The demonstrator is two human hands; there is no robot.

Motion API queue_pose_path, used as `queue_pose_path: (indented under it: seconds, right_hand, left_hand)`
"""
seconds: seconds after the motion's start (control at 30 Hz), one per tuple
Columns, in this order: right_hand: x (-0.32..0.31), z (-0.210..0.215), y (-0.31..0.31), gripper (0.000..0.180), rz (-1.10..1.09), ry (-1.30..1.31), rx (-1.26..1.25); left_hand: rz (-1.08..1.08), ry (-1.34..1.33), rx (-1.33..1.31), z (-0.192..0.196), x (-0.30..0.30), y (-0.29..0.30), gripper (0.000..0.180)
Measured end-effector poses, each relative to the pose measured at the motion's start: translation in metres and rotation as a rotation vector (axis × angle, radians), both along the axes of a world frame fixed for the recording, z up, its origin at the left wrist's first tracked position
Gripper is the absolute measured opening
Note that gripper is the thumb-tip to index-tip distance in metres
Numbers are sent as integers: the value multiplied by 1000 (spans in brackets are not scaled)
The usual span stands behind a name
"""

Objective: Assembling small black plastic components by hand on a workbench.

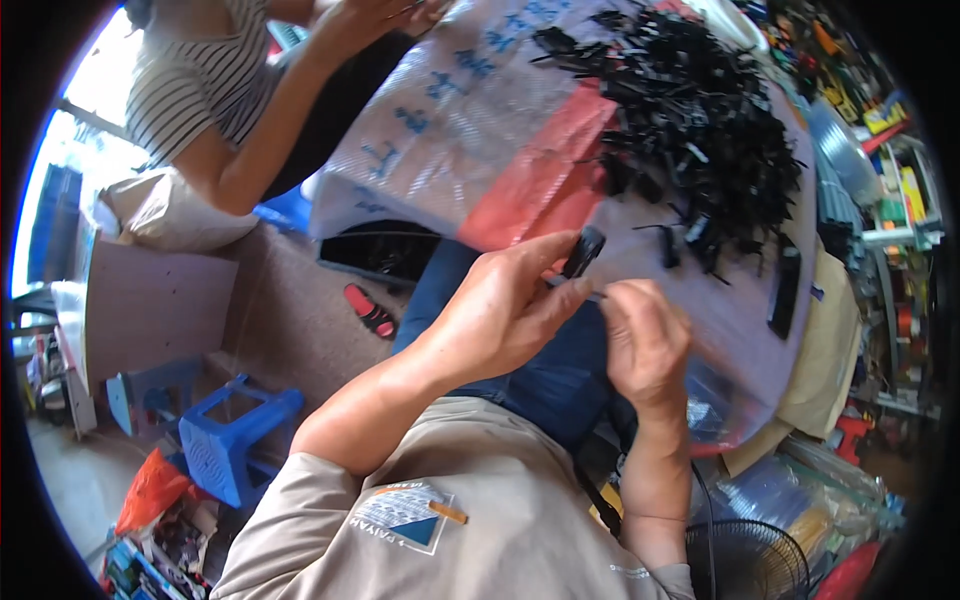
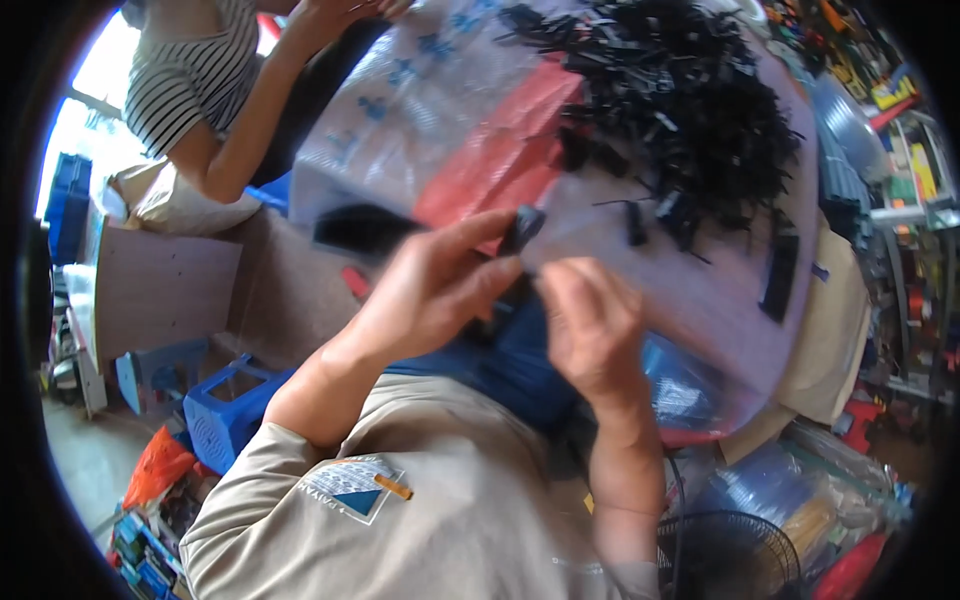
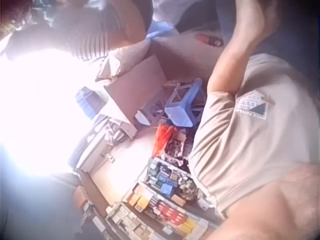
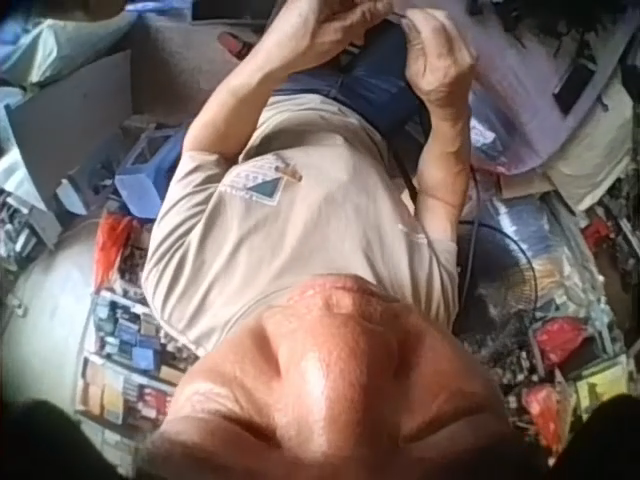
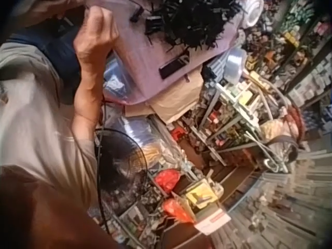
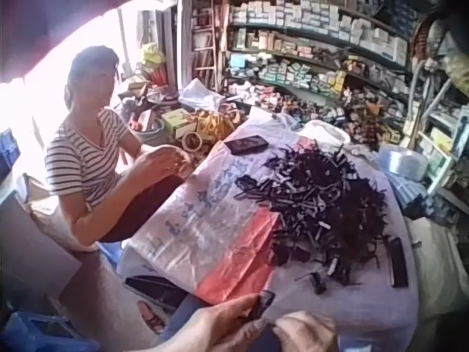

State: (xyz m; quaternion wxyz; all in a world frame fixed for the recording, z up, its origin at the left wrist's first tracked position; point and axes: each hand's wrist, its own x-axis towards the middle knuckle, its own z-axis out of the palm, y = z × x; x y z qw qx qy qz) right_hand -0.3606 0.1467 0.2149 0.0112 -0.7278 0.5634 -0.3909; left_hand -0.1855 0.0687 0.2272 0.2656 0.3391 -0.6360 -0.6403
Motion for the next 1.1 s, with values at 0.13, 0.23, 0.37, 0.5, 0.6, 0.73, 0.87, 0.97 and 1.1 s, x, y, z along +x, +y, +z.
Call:
queue_pose_path:
  seconds: [0.13,0.23,0.37,0.5,0.6,0.73,0.87,0.97,1.1]
  right_hand:
    - [-3,4,15,15,-201,-369,173]
    - [-15,1,19,16,-103,-807,336]
    - [-23,3,25,15,15,-914,496]
    - [-29,5,29,10,52,-748,571]
    - [-25,8,27,10,57,-689,525]
    - [-26,10,26,13,98,-607,481]
    - [-26,7,27,14,96,-642,490]
    - [-28,12,28,9,102,-606,557]
    - [-26,3,25,15,120,-518,373]
  left_hand:
    - [-74,84,-35,-7,-10,9,38]
    - [-129,74,-113,-3,-16,17,35]
    - [-114,111,-68,-6,-23,21,31]
    - [-118,67,2,-2,-25,20,24]
    - [-141,79,54,-9,-24,18,21]
    - [-172,102,279,-6,-22,15,21]
    - [-210,159,329,-1,-19,12,21]
    - [-185,102,267,0,-18,14,18]
    - [-112,23,44,-8,-23,19,16]
